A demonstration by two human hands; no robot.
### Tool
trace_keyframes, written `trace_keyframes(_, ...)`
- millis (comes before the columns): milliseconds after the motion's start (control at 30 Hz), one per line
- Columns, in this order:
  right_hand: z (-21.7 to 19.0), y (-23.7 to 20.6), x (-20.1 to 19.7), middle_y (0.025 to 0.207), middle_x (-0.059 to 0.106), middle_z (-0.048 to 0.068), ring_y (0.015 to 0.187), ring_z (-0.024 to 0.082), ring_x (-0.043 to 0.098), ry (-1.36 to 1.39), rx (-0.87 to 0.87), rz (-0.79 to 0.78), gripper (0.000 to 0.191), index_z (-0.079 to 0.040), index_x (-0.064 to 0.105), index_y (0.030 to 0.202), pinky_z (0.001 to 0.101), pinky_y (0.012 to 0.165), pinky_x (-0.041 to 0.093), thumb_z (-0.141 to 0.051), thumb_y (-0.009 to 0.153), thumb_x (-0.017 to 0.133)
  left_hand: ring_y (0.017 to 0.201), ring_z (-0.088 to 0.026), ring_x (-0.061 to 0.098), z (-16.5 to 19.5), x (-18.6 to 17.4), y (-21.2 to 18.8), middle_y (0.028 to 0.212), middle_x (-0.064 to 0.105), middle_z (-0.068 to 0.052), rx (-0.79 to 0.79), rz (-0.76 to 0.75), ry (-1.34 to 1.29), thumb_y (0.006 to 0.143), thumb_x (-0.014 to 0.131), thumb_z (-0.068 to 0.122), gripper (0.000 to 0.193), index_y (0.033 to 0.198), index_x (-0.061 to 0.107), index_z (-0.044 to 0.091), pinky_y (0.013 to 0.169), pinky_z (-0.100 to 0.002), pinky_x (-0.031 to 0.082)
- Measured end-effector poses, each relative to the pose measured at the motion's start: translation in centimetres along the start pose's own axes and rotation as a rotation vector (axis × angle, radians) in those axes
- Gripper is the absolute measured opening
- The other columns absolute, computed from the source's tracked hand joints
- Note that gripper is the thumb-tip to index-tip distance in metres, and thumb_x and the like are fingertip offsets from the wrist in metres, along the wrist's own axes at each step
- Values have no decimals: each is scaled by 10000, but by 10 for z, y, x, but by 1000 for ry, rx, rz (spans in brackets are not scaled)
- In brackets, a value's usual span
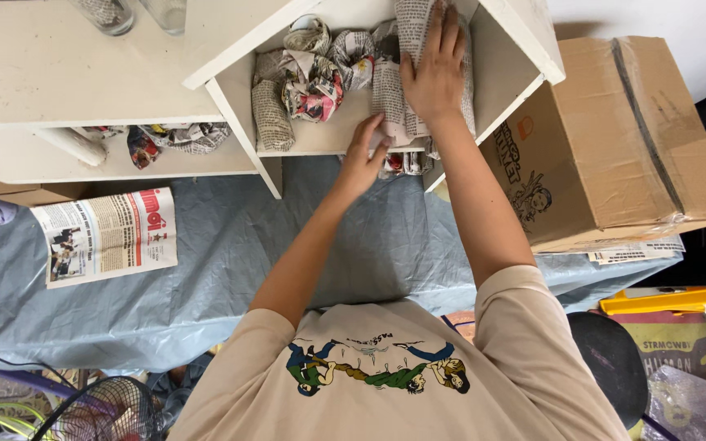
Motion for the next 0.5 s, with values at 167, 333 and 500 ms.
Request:
trace_keyframes(167, 12, -3, -9, 1725, 115, 271, 1514, 526, 238, 193, 96, -203, 817, -79, 79, 1681, 629, 1200, 326, -394, 1119, 581, 1369, -263, 577, -2, -23, -19, 1460, 551, -147, -106, 20, -261, 1060, 565, 32, 419, 1469, 479, 53, 1098, -381, 507)
trace_keyframes(333, 5, -17, -27, 1730, 142, 242, 1594, 486, 174, 184, -39, -45, 757, -118, 190, 1703, 613, 1310, 241, -352, 1131, 627, 1297, -213, 638, -13, -42, -60, 1375, 634, -107, -115, 108, -321, 1042, 528, -5, 347, 1386, 538, 39, 1067, -337, 520)
trace_keyframes(500, -20, -62, -50, 1711, 173, 243, 1582, 491, 134, 130, -110, -7, 687, -92, 323, 1656, 646, 1287, 145, -267, 1070, 634, 1076, -171, 672, -50, -54, -116, 1167, 733, -90, -383, 103, -227, 1060, 559, 68, 250, 1295, 631, 20, 929, -299, 530)
Point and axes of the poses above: each hand's wrist, its own y-axis towards the middle knuckle, its own x-axis out of the palm, z = x × y, the point moved 1 cm from there along y, towards the middle knuckle
